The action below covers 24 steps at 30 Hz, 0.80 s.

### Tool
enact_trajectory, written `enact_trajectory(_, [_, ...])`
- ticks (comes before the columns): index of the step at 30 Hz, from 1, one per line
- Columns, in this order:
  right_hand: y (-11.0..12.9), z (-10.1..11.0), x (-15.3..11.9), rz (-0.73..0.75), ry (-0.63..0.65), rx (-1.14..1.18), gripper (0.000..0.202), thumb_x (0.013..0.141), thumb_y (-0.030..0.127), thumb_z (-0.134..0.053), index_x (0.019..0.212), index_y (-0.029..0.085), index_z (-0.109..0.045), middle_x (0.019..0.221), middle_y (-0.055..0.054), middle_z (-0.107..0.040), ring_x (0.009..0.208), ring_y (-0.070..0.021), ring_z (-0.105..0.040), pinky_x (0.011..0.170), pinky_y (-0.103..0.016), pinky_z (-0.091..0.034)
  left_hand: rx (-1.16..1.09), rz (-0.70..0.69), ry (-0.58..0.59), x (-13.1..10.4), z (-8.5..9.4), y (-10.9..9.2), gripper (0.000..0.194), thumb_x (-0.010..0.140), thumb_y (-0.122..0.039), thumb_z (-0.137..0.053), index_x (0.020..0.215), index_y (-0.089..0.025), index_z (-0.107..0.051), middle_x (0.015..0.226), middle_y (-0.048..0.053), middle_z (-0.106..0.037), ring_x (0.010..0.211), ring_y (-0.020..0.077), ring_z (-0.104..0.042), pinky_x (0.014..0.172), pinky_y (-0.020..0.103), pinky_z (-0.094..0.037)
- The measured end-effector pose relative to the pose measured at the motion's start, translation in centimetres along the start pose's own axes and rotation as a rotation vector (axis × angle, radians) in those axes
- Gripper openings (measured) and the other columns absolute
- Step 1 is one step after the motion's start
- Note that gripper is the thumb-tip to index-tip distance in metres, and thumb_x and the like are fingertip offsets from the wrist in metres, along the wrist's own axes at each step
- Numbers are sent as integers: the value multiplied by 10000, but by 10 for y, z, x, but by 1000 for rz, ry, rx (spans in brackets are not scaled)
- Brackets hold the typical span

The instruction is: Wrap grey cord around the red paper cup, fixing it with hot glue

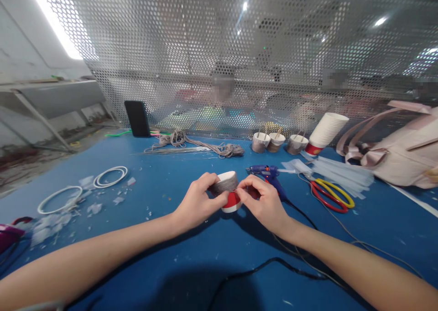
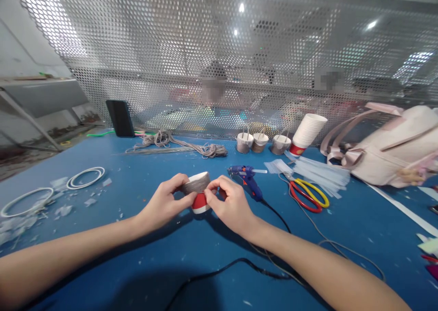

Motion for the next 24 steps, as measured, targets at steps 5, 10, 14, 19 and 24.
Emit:
enact_trajectory(5, [0,0,0,58,-15,-34,91,767,131,-568,696,187,-558,680,21,-526,614,-108,-473,558,-230,-371,5,17,6,0,-2,3,146,701,-252,-495,595,-177,-430,599,-41,-406,583,110,-392,545,234,-317])
enact_trajectory(10, [-4,0,-2,31,-27,-25,109,783,141,-566,689,192,-546,677,24,-520,625,-111,-489,569,-231,-386,-6,4,29,0,-4,3,150,705,-263,-491,600,-178,-426,602,-41,-400,586,111,-386,546,236,-312])
enact_trajectory(14, [-4,0,-2,24,-29,-37,107,789,151,-569,694,195,-546,678,26,-519,616,-109,-484,566,-230,-385,-22,9,44,0,-4,2,143,704,-259,-493,602,-177,-434,606,-39,-408,593,113,-395,553,236,-319])
enact_trajectory(19, [-4,-1,-2,26,-23,-46,104,795,163,-577,698,193,-554,670,28,-523,613,-108,-479,571,-230,-387,-11,9,19,0,-3,3,159,683,-262,-534,598,-178,-429,591,-50,-393,581,105,-384,543,226,-313])
enact_trajectory(24, [2,1,-1,44,-11,-32,127,830,197,-548,705,190,-566,680,21,-540,623,-109,-490,579,-234,-398,9,23,-5,0,0,6,193,709,-290,-523,582,-177,-432,591,-43,-408,579,106,-391,546,231,-319])
Point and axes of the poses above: each hand's wrist, its own x-axis towards the middle knuckle, its own z-axis out of the back of the hand, y = z × x, the point moved 10 cm from there along x, towards the middle knuckle
